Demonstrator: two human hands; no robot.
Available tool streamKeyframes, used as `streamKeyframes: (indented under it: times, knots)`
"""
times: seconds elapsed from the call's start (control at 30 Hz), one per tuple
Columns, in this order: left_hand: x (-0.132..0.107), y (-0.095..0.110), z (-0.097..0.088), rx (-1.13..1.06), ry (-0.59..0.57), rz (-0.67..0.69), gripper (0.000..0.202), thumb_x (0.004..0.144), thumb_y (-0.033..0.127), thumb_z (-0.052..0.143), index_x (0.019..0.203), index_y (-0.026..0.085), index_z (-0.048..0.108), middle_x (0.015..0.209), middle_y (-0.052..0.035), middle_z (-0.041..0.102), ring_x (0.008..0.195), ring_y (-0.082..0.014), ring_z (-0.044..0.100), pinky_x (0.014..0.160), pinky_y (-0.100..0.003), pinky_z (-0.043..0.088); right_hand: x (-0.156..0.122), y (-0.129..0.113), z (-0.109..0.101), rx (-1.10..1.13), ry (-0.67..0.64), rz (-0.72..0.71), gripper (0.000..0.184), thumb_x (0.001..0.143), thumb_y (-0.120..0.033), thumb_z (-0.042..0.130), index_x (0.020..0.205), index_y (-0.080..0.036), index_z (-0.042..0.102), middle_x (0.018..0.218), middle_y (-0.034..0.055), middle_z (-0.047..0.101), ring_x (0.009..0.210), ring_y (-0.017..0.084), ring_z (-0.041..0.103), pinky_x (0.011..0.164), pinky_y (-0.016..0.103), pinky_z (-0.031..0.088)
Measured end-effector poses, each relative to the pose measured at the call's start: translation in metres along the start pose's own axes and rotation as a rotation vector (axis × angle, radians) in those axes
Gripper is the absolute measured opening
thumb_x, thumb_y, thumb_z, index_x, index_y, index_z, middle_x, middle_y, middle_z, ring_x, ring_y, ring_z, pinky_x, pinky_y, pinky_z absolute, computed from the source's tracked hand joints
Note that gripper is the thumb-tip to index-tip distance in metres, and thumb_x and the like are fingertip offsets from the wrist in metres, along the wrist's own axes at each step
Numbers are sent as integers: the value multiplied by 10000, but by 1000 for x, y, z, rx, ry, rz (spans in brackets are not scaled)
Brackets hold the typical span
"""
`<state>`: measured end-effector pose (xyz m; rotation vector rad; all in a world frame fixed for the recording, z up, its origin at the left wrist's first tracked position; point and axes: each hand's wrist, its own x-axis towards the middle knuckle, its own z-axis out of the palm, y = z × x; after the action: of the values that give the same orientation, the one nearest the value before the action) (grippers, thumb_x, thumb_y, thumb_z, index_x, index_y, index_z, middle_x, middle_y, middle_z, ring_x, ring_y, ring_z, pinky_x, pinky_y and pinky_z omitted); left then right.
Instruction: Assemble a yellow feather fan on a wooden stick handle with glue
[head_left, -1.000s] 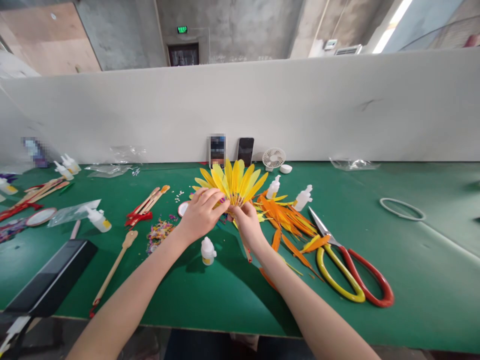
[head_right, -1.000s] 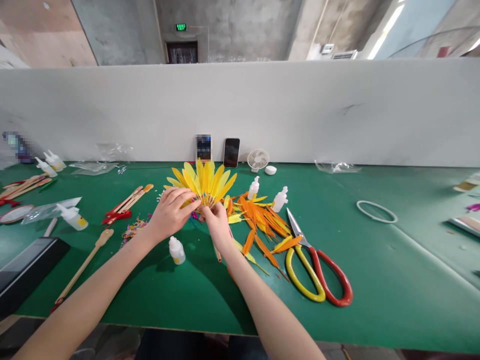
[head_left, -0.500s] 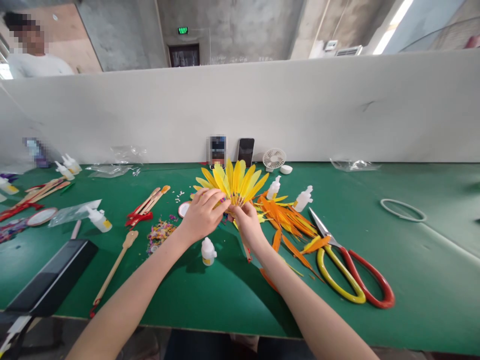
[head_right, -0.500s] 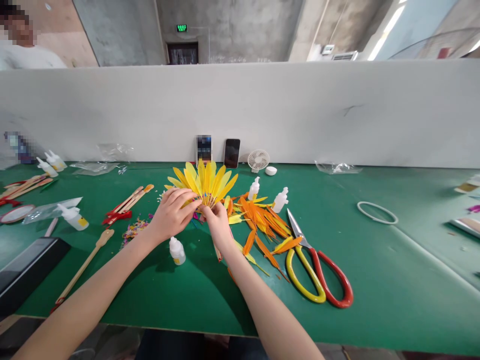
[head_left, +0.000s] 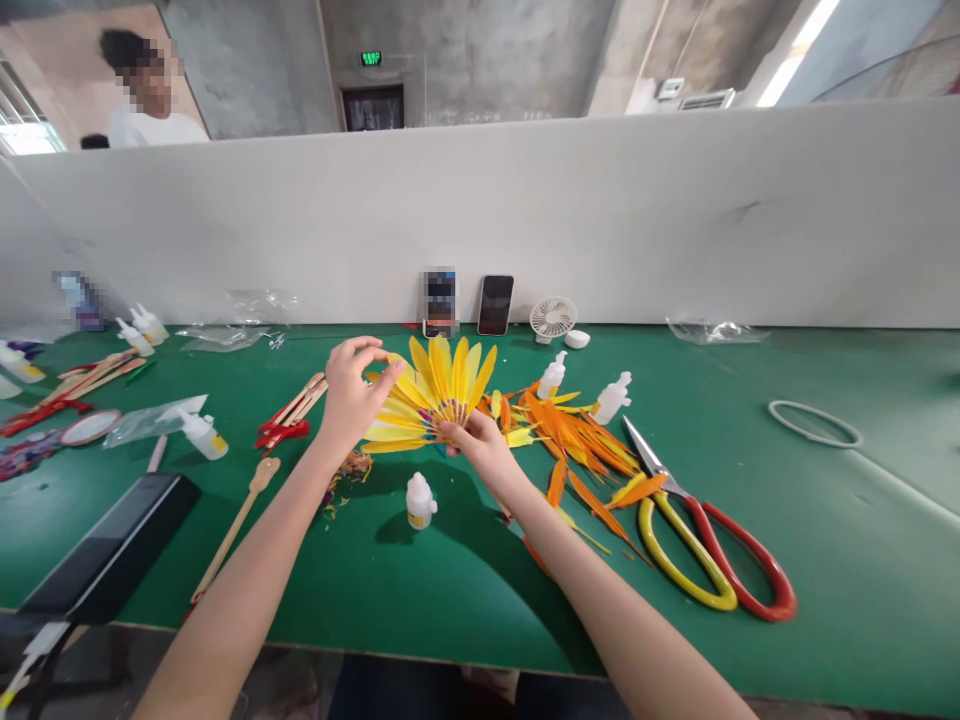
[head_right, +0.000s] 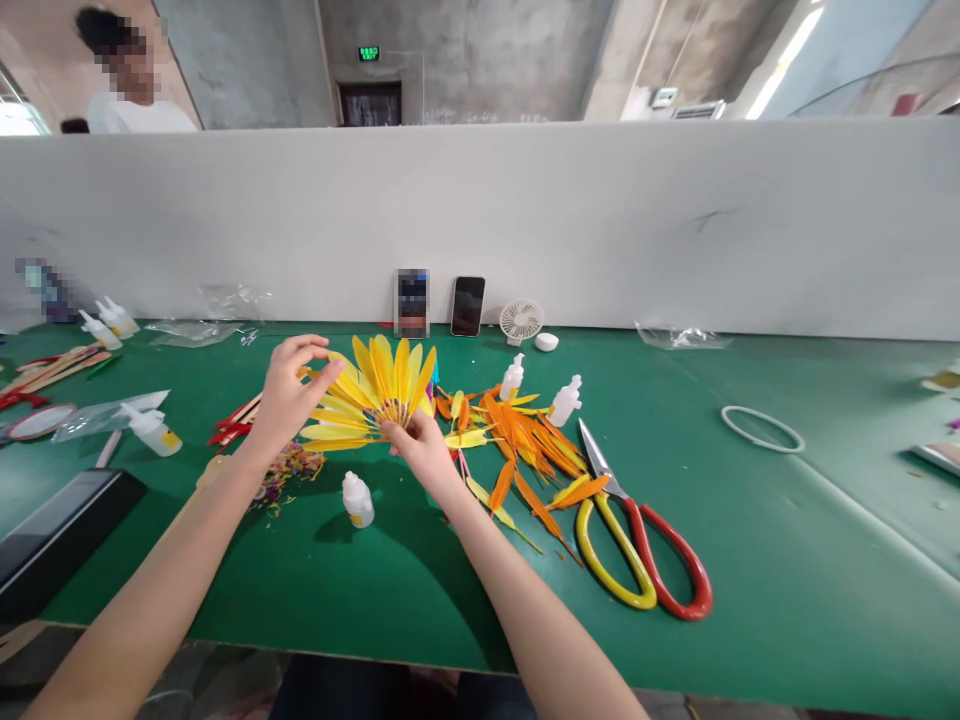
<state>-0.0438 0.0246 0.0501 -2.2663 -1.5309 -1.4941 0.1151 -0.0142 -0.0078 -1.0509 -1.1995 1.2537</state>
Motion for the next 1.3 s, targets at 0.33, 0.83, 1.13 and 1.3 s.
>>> streamKeyframes:
  times: [0.33,0.83,1.13,1.3]
  knots:
    - [-1,2,1,-120,-48,-96,132,736,246,547,633,188,488,927,-29,571,952,-176,507,902,-367,351,0,4,0,-100,-62,-3,317,609,-477,608,649,-175,520,573,-12,542,494,101,484,489,247,376]
    - [-2,2,1,-86,-137,-51,151,743,336,547,711,189,534,920,-41,584,938,-188,515,858,-381,391,2,4,1,-45,-34,-7,315,585,-472,615,636,-172,532,549,-27,536,454,83,458,468,239,369]
    - [-2,1,2,-95,-87,-24,179,751,369,536,747,190,536,897,-41,583,919,-175,528,845,-350,402,0,2,2,-25,-26,-3,311,588,-468,615,638,-174,525,556,-27,542,452,81,452,473,239,362]
    - [-5,1,5,-157,128,-38,223,773,372,512,916,201,514,964,-63,559,970,-167,504,867,-338,394,4,8,-1,49,123,-45,331,643,-486,581,602,-206,410,484,-58,482,449,90,457,476,239,355]
